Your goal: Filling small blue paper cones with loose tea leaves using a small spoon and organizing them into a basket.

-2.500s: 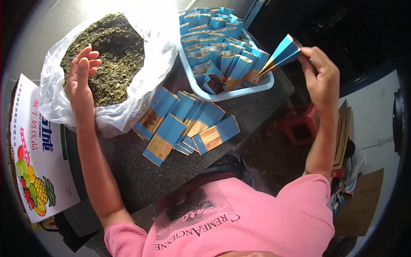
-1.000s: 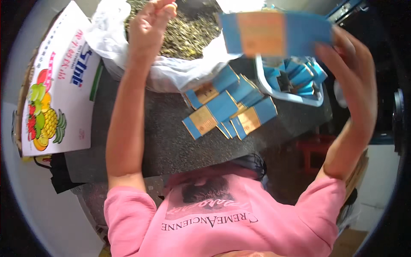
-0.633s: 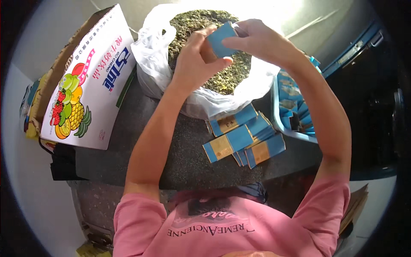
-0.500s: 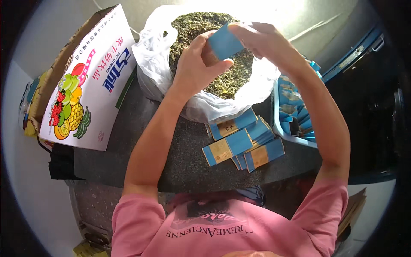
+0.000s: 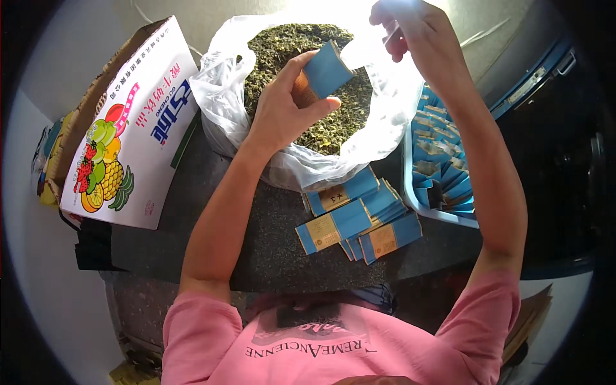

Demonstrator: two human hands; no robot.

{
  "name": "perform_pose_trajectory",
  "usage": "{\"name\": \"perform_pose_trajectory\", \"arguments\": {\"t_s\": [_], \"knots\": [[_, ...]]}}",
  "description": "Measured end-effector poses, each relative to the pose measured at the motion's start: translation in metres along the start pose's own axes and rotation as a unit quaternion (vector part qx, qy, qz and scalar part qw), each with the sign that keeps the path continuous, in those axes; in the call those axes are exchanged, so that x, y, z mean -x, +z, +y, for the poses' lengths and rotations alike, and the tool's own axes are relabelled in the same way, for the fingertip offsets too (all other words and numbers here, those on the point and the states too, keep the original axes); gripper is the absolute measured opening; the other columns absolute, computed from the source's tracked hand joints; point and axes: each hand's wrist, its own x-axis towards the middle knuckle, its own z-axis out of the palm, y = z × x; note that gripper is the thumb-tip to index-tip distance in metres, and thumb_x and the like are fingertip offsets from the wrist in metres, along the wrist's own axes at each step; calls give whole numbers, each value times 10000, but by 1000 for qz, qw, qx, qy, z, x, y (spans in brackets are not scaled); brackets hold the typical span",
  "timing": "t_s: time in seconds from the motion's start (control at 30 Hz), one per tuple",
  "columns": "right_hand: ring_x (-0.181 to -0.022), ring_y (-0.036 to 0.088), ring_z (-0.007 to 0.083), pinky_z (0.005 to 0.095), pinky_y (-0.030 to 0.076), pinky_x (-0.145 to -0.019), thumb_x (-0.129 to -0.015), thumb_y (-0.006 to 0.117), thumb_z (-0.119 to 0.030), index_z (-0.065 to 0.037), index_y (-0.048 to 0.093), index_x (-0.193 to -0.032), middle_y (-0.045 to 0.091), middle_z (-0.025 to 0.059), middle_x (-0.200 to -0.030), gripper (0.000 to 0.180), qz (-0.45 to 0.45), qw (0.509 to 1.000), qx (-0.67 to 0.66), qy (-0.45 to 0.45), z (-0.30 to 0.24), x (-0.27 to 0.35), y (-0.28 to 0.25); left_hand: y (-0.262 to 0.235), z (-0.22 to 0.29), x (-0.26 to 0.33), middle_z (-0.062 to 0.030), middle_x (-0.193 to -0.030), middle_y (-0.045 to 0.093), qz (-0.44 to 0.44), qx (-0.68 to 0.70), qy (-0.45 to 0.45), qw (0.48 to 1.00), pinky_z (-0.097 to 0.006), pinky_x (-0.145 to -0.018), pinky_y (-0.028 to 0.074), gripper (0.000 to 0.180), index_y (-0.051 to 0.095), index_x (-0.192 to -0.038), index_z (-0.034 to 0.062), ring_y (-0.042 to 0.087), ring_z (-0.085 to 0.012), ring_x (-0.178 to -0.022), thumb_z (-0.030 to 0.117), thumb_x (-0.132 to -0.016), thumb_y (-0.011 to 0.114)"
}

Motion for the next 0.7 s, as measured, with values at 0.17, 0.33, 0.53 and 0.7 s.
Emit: {"name": "perform_pose_trajectory", "arguments": {"t_s": [0.17,0.33,0.53,0.7], "knots": [[-581,566,111,258,460,-566,-984,483,-384,-24,655,-822,580,25,-663,430,33,999,-4,21,7,10,27,1,-5,0,-55,-976,630,11,-5,35,999,-284,-768,513,724,504,-1354,117,610,-117,-828,255,-729,841],[-574,604,113,252,498,-570,-994,510,-405,-24,650,-823,597,44,-677,441,-66,990,-78,92,7,14,38,-2,2,2,-42,-990,629,-27,55,-33,998,-271,-771,505,665,522,-1333,107,597,-97,-865,213,-752,828],[-570,567,95,249,459,-556,-1002,516,-378,-27,634,-786,579,37,-674,429,-64,998,19,21,18,17,45,1,-4,2,-31,-960,640,-26,84,-9,996,-268,-771,515,564,565,-1259,60,606,-93,-859,175,-768,817],[-576,550,86,252,441,-563,-998,524,-371,-35,623,-769,569,35,-666,419,-13,988,130,-83,21,23,43,0,-3,2,-38,-958,653,-16,99,-4,995,-256,-788,524,513,590,-1214,37,620,-86,-878,155,-768,815]]}}
